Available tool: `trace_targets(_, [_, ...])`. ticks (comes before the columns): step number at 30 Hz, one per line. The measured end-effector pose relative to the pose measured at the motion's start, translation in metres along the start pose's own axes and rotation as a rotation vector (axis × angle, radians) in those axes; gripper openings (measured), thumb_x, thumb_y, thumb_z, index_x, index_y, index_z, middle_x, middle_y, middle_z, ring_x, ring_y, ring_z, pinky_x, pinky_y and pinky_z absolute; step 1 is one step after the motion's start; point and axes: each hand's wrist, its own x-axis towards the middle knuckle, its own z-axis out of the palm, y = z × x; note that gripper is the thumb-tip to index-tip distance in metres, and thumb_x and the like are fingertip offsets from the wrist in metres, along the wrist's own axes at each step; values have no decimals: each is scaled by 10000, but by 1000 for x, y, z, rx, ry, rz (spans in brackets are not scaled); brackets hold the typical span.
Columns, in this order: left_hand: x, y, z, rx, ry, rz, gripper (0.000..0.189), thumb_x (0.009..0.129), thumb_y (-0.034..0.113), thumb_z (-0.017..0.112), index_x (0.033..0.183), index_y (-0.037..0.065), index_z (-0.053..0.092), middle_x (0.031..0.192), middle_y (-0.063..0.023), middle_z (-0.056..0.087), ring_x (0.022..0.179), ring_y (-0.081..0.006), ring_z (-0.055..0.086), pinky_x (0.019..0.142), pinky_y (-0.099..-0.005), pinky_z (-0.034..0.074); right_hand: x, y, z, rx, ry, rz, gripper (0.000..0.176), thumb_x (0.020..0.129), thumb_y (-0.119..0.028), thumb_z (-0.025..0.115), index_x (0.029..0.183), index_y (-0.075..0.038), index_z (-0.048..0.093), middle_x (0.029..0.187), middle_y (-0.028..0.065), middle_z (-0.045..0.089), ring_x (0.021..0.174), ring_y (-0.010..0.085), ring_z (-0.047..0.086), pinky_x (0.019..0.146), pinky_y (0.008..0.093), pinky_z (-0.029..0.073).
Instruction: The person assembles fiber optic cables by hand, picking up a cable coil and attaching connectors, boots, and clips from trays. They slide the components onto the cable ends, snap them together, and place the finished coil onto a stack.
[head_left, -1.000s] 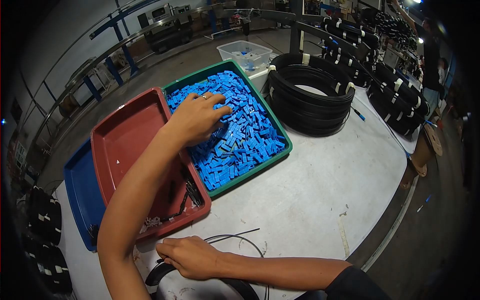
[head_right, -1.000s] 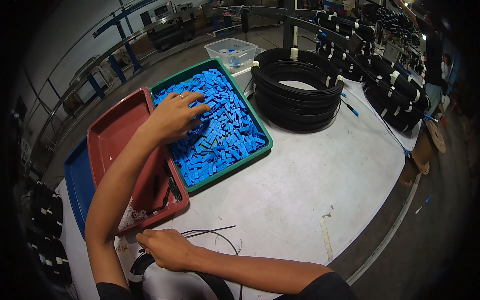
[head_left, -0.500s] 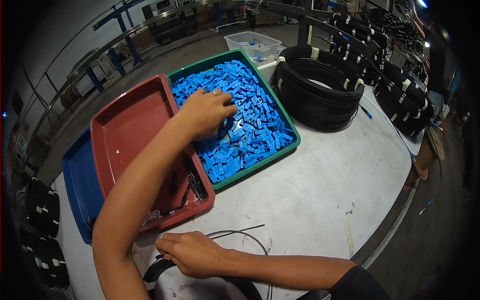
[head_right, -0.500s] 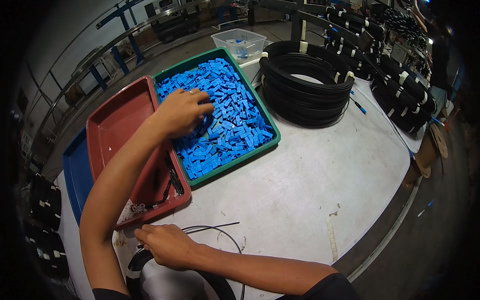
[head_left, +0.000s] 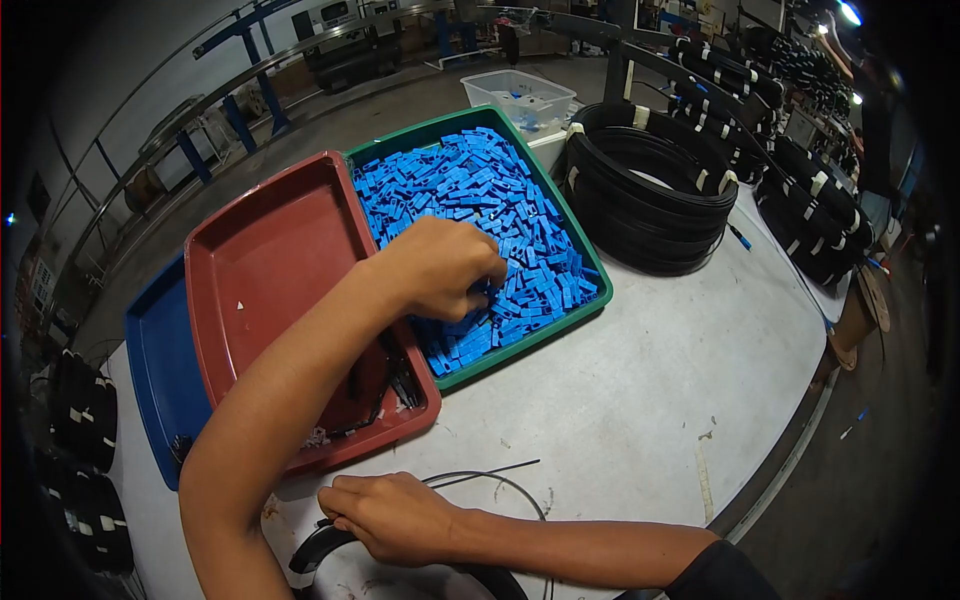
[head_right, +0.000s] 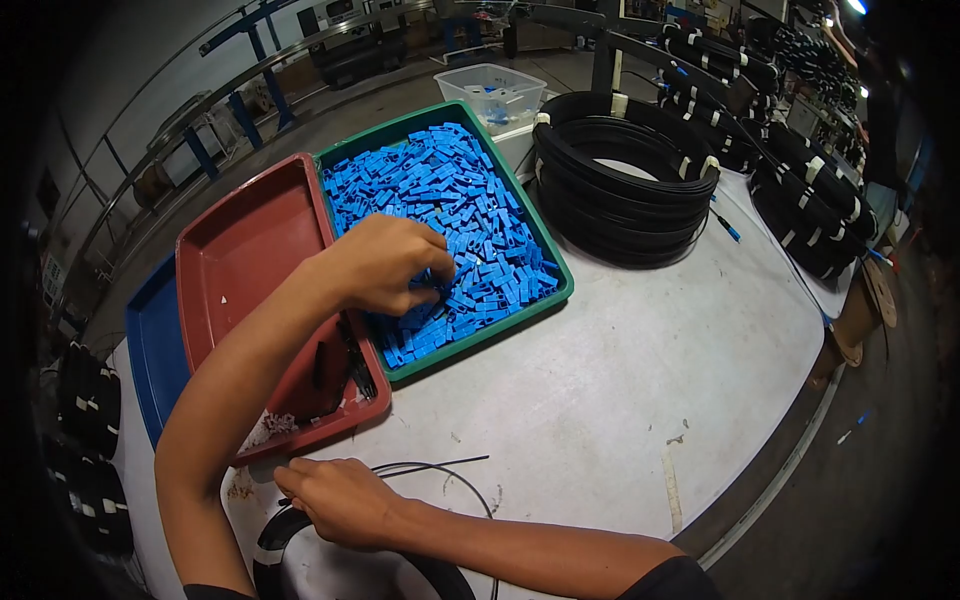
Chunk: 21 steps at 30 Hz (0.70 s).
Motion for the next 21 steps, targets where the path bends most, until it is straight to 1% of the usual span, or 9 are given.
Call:
trace_targets(2, [0,1,6,9,-27,27,274,728,212,815,992,159,767,972,-50,711,907,-272,694,737,-410,549,0,0,0,10,12,-14,124,949,-126,604,983,-16,561,920,145,605,841,389,639,714,491,503])
trace_targets(4, [2,1,15,41,21,79,257,733,202,811,983,160,765,979,-47,704,915,-275,692,741,-413,554,-1,2,2,14,20,-17,123,947,-123,606,985,-14,563,921,145,605,836,388,640,711,490,504])
trace_targets(8, [7,0,25,91,24,56,243,740,181,805,978,159,761,972,-48,696,913,-281,687,743,-414,557,-1,1,1,6,24,-24,124,941,-114,611,995,-12,566,928,148,608,833,390,642,701,488,507])
trace_targets(10, [6,-4,26,145,93,156,265,755,148,793,1015,154,741,982,-58,691,902,-293,679,741,-414,552,-1,2,2,1,33,-28,124,934,-109,616,996,-13,569,929,149,609,834,393,641,695,489,507])
trace_targets(14, [-10,-1,24,61,115,25,304,774,113,778,1069,150,714,990,-70,683,892,-303,672,736,-422,542,-2,2,2,-33,66,-61,121,914,-101,632,991,-26,576,927,150,612,829,402,638,678,490,509])
trace_targets(16, [-25,1,22,-44,259,24,319,798,76,756,1104,140,693,994,-81,674,894,-316,670,735,-439,535,-2,4,4,-60,90,-94,114,909,-103,636,978,-41,569,902,154,618,817,404,643,679,480,515])
trace_targets(17, [-33,3,22,-88,313,2,273,828,28,675,1084,120,688,1005,-105,682,911,-340,684,761,-454,549,-1,1,1,-67,70,-94,106,898,-92,618,970,-40,559,899,158,619,827,409,644,694,494,515])
trace_targets(20, [-45,4,26,-74,342,-105,245,830,23,660,1059,102,695,997,-122,678,905,-348,683,773,-458,549,0,0,-1,-91,46,-123,88,879,-84,589,948,-44,551,886,162,617,837,413,644,709,510,510])
trace_targets(21, [-46,1,28,-59,329,-111,285,808,19,721,1085,87,695,1014,-114,665,935,-342,669,790,-446,541,0,-6,-5,-124,7,-90,91,895,-88,602,954,-36,556,906,161,626,850,408,644,725,504,509])
